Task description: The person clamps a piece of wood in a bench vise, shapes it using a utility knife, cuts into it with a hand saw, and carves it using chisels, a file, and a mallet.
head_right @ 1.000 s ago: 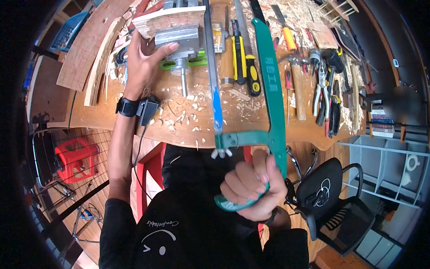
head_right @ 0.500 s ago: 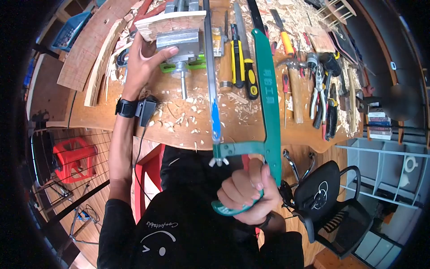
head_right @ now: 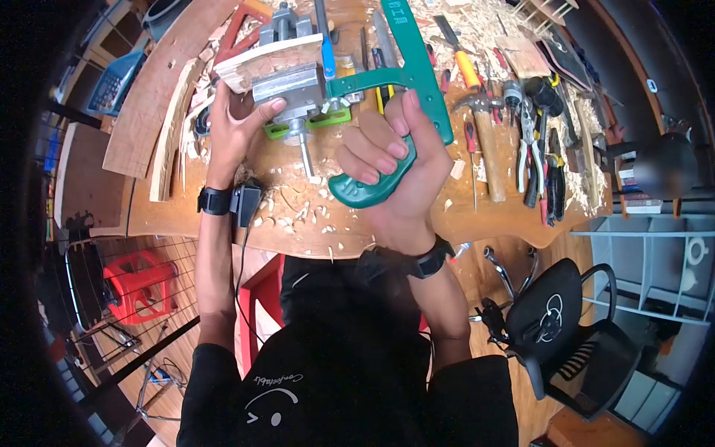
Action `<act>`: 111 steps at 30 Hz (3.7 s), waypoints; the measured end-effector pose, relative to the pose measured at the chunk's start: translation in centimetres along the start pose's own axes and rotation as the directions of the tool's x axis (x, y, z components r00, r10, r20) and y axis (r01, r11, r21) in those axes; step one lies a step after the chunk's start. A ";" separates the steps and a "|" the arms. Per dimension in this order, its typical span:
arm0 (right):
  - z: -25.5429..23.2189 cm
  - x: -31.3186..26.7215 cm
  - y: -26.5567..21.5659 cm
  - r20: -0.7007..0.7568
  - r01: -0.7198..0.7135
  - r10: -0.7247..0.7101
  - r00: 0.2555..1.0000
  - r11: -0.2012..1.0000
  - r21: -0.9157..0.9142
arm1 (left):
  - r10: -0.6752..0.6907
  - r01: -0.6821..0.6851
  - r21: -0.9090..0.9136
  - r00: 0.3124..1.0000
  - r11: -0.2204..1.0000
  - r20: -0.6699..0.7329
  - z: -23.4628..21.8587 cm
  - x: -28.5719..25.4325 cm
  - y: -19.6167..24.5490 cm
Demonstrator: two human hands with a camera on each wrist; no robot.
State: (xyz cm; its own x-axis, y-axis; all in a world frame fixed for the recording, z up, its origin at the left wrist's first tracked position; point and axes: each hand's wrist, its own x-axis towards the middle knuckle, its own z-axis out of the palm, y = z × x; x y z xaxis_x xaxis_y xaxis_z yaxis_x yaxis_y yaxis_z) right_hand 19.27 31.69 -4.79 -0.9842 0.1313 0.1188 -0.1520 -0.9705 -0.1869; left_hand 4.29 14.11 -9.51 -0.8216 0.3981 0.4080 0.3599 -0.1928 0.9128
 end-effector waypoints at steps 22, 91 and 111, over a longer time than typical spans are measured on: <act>-1.5 -2.2 -2.7 0.024 0.051 -0.055 0.998 0.984 0.170 | -0.001 0.000 0.079 1.000 0.997 0.017 0.1 0.1 0.6; -7.2 8.3 -23.4 0.089 -0.080 -0.098 0.991 -0.979 -0.189 | -0.008 -0.290 0.613 0.900 0.735 0.436 2.9 5.8 7.2; -8.5 9.9 -24.3 0.180 -0.030 -0.063 0.982 -0.983 -0.181 | 0.149 -0.439 0.707 0.888 0.554 0.434 3.0 4.8 7.3</act>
State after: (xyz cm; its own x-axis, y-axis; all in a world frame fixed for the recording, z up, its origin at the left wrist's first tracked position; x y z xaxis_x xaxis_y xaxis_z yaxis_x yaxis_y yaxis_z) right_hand 12.49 58.24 -7.34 -0.9403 0.1534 0.3039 0.1621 0.9868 0.0035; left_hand 4.31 17.32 -0.83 -0.4840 0.7145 0.5052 0.8728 0.3526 0.3375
